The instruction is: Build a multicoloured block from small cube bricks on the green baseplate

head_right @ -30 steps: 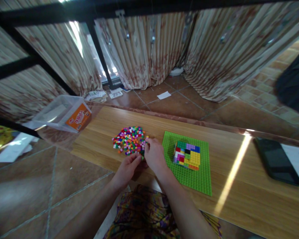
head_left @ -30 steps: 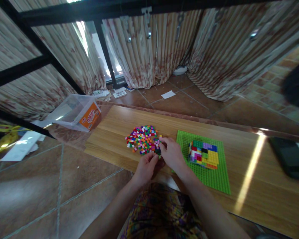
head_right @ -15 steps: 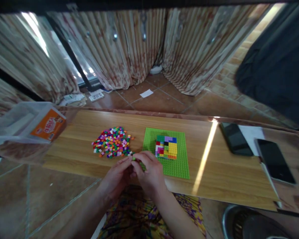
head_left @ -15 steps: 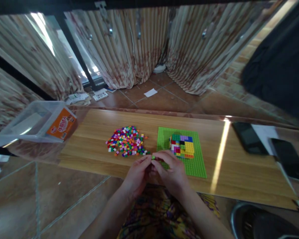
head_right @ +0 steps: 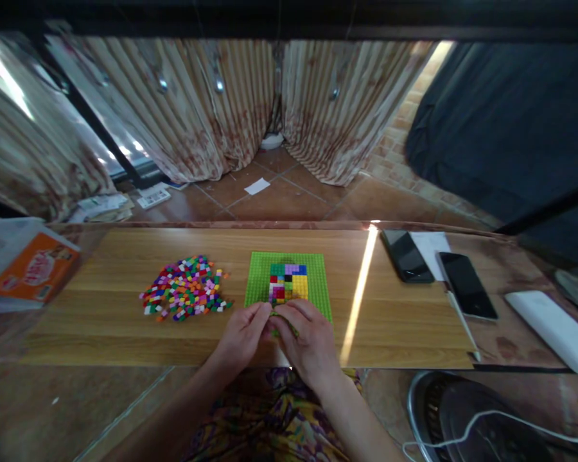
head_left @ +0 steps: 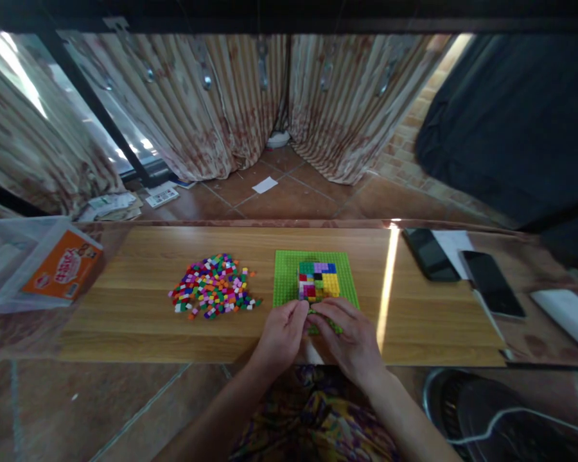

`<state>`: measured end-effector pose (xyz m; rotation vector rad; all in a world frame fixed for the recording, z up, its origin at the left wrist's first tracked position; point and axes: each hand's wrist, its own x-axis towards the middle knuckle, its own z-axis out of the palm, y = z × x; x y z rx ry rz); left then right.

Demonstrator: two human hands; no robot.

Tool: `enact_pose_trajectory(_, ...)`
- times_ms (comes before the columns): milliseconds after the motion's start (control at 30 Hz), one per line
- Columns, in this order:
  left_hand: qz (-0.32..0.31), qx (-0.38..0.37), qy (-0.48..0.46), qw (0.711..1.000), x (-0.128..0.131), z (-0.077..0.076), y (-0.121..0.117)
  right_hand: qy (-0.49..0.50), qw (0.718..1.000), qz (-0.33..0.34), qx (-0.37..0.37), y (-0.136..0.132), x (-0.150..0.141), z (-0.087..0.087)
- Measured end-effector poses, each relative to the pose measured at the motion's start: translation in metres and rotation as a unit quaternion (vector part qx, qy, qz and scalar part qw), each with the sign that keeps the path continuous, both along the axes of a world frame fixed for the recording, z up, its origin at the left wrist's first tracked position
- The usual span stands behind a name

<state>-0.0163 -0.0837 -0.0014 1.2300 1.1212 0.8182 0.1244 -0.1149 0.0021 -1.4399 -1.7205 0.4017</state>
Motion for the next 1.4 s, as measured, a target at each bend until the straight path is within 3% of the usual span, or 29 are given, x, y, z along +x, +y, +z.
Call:
enact_pose_trajectory(133,0.013,0.065,0.063,0.996,0.005,0.007,0.009,-0.002,0.997,-0.063,0.039,0.013,0.013,-0.012)
enact_pose_trajectory(267,0.055,0.077,0.064,0.993,0.005,0.010,0.010,-0.034,0.994,-0.094,0.039,0.027,0.022,-0.018)
enact_pose_trajectory(400,0.024,0.077,0.057,0.995,0.008,0.004,0.007,-0.025,0.993,-0.112,0.028,0.032,0.022,-0.020)
enact_pose_trajectory(733,0.012,0.092,0.083,0.992,0.013,0.008,0.003,0.090,0.985,-0.147,-0.017,0.032,0.021,-0.022)
enact_pose_trajectory(1033,0.000,0.128,0.129,0.983,0.014,0.004,0.002,0.214,0.956,-0.179,-0.094,0.033,0.015,-0.028)
enact_pose_trajectory(1400,-0.059,0.252,0.303,0.917,0.018,-0.009,0.001,0.214,0.948,-0.215,-0.098,0.042,0.004,-0.032)
